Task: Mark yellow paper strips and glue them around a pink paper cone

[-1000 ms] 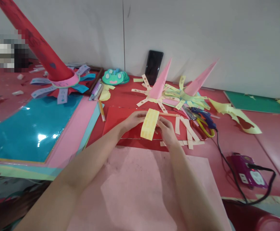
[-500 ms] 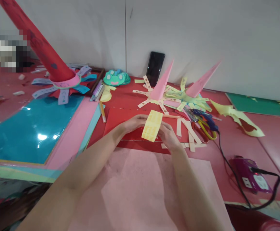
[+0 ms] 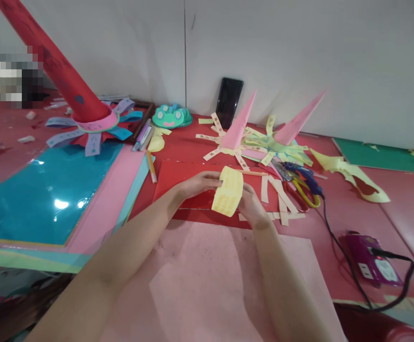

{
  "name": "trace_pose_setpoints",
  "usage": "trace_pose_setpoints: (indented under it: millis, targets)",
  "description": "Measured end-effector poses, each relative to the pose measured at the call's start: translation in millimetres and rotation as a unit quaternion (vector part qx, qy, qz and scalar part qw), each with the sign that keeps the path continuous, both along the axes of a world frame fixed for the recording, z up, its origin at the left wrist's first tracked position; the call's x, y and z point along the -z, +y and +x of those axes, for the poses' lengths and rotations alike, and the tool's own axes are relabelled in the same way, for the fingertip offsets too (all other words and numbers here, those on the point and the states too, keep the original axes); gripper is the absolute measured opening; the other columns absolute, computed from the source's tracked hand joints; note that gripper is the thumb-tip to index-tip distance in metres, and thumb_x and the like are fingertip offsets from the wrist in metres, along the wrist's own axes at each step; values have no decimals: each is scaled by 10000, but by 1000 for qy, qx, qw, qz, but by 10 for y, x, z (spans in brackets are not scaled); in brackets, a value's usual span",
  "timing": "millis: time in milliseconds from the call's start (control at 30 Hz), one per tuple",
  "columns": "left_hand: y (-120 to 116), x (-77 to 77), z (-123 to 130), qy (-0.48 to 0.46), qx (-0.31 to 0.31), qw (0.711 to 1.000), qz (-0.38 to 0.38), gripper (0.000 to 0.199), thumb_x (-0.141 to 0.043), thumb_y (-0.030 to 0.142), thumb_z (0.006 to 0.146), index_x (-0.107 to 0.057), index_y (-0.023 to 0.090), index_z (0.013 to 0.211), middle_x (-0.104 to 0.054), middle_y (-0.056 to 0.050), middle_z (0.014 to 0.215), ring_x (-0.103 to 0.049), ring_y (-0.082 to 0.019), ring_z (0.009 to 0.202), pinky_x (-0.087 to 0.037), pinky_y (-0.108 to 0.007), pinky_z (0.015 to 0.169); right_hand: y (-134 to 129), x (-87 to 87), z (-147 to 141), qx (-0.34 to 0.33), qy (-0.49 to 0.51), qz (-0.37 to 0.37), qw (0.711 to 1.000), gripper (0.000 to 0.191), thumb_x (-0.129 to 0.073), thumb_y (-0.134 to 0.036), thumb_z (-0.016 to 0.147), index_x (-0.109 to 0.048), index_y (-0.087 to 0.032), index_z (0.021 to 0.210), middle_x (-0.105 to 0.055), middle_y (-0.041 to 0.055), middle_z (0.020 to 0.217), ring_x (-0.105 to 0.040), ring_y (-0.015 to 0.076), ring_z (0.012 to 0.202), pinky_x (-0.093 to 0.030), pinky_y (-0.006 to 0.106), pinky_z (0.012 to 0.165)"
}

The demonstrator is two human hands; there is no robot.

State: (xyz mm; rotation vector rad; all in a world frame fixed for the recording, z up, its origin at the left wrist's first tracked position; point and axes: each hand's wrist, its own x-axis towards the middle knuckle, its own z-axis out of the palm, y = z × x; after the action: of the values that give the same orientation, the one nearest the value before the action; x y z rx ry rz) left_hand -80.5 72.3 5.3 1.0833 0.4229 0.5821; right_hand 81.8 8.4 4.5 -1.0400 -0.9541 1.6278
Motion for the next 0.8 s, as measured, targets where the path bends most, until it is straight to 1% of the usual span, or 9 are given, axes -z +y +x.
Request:
trace_pose_setpoints:
  millis: [167, 333, 400, 500, 600, 800]
  targets:
    - [-10, -25, 6, 8, 5, 1000, -9, 327, -738, 296, 655, -682, 143, 940, -699, -86, 911, -627, -200, 911, -424, -350, 875, -5, 16, 2, 3, 4, -1, 1000, 134, -626, -307, 727, -690, -242, 826, -648, -17, 688, -569, 108, 569, -443, 234, 533]
    - [21, 42, 12, 3, -9, 1000, -17, 322, -746, 374, 633, -696, 161, 868, -700, -69, 905, -627, -182, 894, -431, -321, 857, 27, 69, -6, 18, 44, -1, 999, 168, -648, -323, 703, -687, -238, 843, -665, -9, 705, -592, 124, 591, -460, 239, 540]
    - [28, 61, 9, -2, -12, 1000, -18, 310, -745, 379, 634, -697, 167, 855, -701, -63, 903, -628, -179, 886, -439, -316, 844, 35, 83, -5, 25, 56, 1, 998, 171, -659, -331, 688, -687, -243, 833, -660, -15, 681, -582, 125, 560, -451, 241, 517]
    - [25, 56, 3, -11, -5, 1000, -18, 306, -763, 352, 615, -699, 165, 849, -702, -61, 883, -636, -182, 852, -449, -325, 826, 35, 85, 4, 12, 56, 6, 998, 161, -657, -338, 692, -687, -242, 818, -632, -24, 633, -535, 109, 494, -412, 233, 465]
    - [19, 30, 3, -19, 2, 1000, -19, 315, -772, 352, 606, -699, 165, 849, -702, -59, 868, -640, -177, 825, -456, -322, 814, 30, 78, 13, -5, 52, 17, 998, 141, -633, -321, 723, -684, -231, 819, -625, -18, 662, -529, 99, 508, -402, 225, 468]
    - [18, 24, 0, -23, 11, 1000, -15, 350, -775, 391, 598, -697, 164, 853, -702, -53, 853, -640, -163, 808, -473, -302, 798, 36, 72, 9, -4, 56, 20, 998, 110, -679, -325, 669, -657, -226, 711, -584, -34, 616, -502, 84, 487, -397, 211, 455]
